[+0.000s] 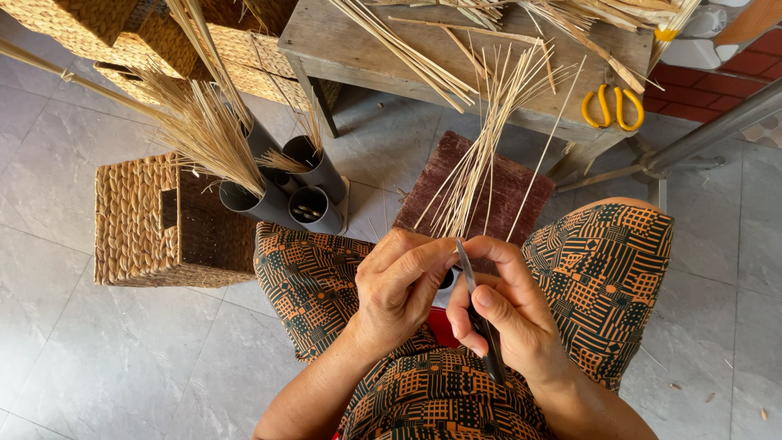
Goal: The person sits on a stool and uses a small knife to peel and shave thin bamboo sticks one at a time, rotating each stick to remove the outer layer and trim the ends, then sets finished sticks with a growing pile on the work table.
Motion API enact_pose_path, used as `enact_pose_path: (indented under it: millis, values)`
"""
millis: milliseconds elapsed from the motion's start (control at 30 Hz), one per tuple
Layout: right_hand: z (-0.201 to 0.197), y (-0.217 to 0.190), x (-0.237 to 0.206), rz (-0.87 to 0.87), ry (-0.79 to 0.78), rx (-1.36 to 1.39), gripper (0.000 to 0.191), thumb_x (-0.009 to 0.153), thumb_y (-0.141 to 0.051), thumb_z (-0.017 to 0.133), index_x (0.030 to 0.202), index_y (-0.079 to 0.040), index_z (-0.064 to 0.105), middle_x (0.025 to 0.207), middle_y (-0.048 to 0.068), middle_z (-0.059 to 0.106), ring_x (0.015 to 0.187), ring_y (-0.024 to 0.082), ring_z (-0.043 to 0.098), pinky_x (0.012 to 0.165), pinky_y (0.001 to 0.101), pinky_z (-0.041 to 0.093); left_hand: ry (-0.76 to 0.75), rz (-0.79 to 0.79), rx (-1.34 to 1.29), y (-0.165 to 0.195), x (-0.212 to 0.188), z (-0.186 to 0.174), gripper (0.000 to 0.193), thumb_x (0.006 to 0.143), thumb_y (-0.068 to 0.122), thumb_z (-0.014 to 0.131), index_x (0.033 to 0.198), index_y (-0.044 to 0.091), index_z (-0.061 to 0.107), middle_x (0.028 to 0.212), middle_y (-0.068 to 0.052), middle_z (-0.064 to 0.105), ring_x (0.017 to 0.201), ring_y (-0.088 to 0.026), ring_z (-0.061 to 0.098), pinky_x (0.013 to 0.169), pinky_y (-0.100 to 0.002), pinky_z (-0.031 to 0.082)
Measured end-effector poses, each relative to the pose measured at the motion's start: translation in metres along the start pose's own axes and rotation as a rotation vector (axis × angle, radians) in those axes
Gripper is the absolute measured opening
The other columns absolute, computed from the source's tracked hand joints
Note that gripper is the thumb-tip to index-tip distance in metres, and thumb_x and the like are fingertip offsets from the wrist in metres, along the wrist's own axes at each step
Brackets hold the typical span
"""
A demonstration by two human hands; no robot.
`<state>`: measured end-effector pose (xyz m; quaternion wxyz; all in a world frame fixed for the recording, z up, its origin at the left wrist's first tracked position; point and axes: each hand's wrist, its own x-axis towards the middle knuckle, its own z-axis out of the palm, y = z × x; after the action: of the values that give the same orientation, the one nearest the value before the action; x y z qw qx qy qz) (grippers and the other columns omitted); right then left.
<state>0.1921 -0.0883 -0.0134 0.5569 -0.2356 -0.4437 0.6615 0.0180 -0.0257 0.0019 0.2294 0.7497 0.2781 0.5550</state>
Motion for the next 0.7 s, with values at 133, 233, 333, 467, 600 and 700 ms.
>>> enact_pose_path:
  millis: [133, 233, 333, 467, 600, 700]
  values:
    - [-0.0002, 0.0, 0.0004, -0.008, 0.014, 0.002, 0.044, 0.111, -0.023, 0.049, 0.15, -0.006, 0.035, 0.081, 0.016, 0.063, 0.056, 0.014, 0.051, 0.05, 0.0232, 0.042, 0.016, 0.032, 0.017, -0.0008, 0.0012, 0.0018, 0.026, 0.089, -0.002, 0.079, 0.112, 0.006, 0.072, 0.094, -0.004, 0.069, 0.083, -0.018, 0.068, 0.071, -0.03, 0.055]
    - [-0.0001, 0.0006, 0.0011, -0.011, 0.021, 0.001, 0.042, 0.112, -0.022, 0.049, 0.148, -0.005, 0.037, 0.081, 0.016, 0.063, 0.057, 0.014, 0.051, 0.05, 0.0234, 0.042, 0.012, 0.043, 0.021, -0.0018, 0.0016, 0.0023, 0.027, 0.088, -0.003, 0.079, 0.113, 0.006, 0.072, 0.095, -0.004, 0.069, 0.083, -0.018, 0.068, 0.071, -0.03, 0.056]
    - [0.0002, 0.0015, 0.0018, -0.008, 0.029, 0.008, 0.042, 0.112, -0.022, 0.05, 0.148, -0.005, 0.037, 0.08, 0.016, 0.062, 0.057, 0.014, 0.051, 0.051, 0.0236, 0.042, 0.019, 0.057, 0.033, -0.002, 0.0013, 0.0025, 0.027, 0.088, -0.003, 0.079, 0.112, 0.005, 0.072, 0.095, -0.004, 0.069, 0.083, -0.018, 0.068, 0.071, -0.03, 0.055]
    - [0.0008, -0.0002, -0.0004, 0.016, 0.027, 0.01, 0.044, 0.111, -0.023, 0.051, 0.148, -0.005, 0.036, 0.08, 0.016, 0.062, 0.056, 0.014, 0.051, 0.05, 0.0228, 0.041, 0.011, 0.01, -0.024, -0.0013, 0.0007, 0.003, 0.023, 0.089, -0.004, 0.077, 0.109, 0.005, 0.072, 0.096, -0.005, 0.069, 0.083, -0.018, 0.068, 0.071, -0.029, 0.056]
    - [0.0006, -0.0015, -0.0024, 0.029, 0.023, 0.029, 0.045, 0.111, -0.024, 0.051, 0.149, -0.005, 0.036, 0.08, 0.016, 0.062, 0.057, 0.013, 0.05, 0.05, 0.0227, 0.042, -0.002, 0.002, -0.048, -0.0014, 0.0007, 0.0028, 0.022, 0.089, -0.004, 0.078, 0.108, 0.004, 0.071, 0.096, -0.005, 0.07, 0.083, -0.018, 0.068, 0.071, -0.029, 0.055]
    - [0.0002, 0.0001, -0.0016, 0.008, 0.009, 0.028, 0.044, 0.111, -0.024, 0.05, 0.149, -0.004, 0.037, 0.08, 0.015, 0.063, 0.055, 0.012, 0.05, 0.049, 0.0218, 0.041, -0.004, 0.006, -0.047, -0.0018, 0.0008, 0.0027, 0.021, 0.089, -0.004, 0.078, 0.108, 0.004, 0.071, 0.096, -0.006, 0.07, 0.083, -0.018, 0.068, 0.071, -0.029, 0.055]
